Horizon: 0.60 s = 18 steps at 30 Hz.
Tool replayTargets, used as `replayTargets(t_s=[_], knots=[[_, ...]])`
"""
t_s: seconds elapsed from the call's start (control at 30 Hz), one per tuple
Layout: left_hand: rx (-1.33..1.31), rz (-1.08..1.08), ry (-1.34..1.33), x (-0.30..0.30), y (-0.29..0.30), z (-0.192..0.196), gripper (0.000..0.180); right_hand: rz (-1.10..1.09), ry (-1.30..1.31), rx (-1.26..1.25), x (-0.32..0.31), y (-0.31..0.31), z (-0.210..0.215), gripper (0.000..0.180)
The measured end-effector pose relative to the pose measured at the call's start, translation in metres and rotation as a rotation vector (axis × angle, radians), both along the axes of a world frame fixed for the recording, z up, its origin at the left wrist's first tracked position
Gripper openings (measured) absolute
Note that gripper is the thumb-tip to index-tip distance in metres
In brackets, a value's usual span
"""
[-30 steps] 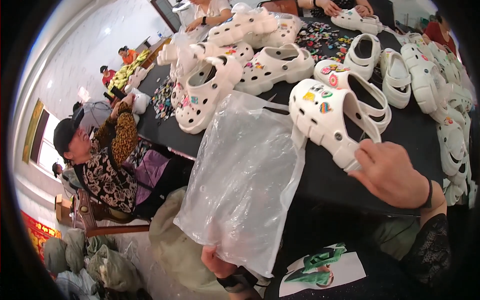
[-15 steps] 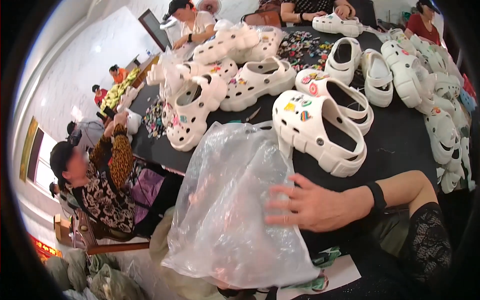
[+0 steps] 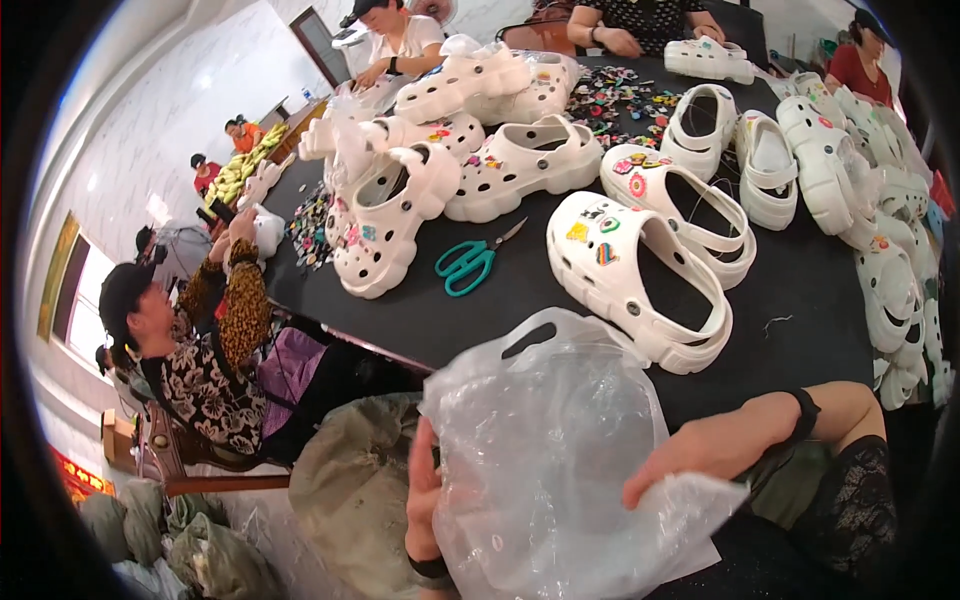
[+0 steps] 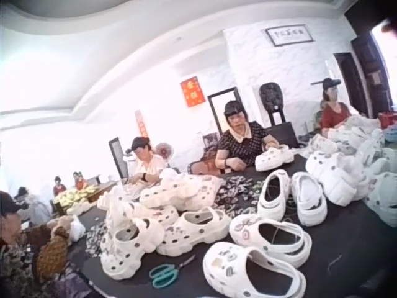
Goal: Inspecting and preparing clogs by removing packaging and organizing decorative charms.
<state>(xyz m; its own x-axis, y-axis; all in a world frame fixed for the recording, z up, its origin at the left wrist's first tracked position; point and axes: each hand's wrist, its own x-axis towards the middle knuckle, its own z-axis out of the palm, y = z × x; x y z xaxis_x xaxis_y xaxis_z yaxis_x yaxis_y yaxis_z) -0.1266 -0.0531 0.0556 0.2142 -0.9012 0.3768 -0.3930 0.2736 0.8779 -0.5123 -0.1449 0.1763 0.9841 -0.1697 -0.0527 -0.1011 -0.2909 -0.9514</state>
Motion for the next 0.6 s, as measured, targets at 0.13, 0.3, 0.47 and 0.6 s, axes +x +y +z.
replayTargets(t_s=[0.13, 0.3, 0.47, 0.6], knots=[[-0.056, -0.026, -0.157, -0.005, -0.019, -0.002, 0.066, -0.502, -0.267, -0.042, -0.013, 0.001, -0.035, 0.032], [-0.146, -0.013, -0.375, -0.008, -0.041, 0.001, 0.066, -0.792, -0.273, -0.088, -0.011, -0.011, -0.019, 0.029], [-0.224, 0.076, -0.566, -0.006, -0.051, 0.002, 0.066, -0.693, 0.335, -0.094, -0.015, -0.013, 0.012, 0.041], [0.132, 0.204, -0.065, -0.028, -0.026, 0.051, 0.072, -0.453, 0.306, -0.565, -0.018, 0.015, 0.045, 0.043]])
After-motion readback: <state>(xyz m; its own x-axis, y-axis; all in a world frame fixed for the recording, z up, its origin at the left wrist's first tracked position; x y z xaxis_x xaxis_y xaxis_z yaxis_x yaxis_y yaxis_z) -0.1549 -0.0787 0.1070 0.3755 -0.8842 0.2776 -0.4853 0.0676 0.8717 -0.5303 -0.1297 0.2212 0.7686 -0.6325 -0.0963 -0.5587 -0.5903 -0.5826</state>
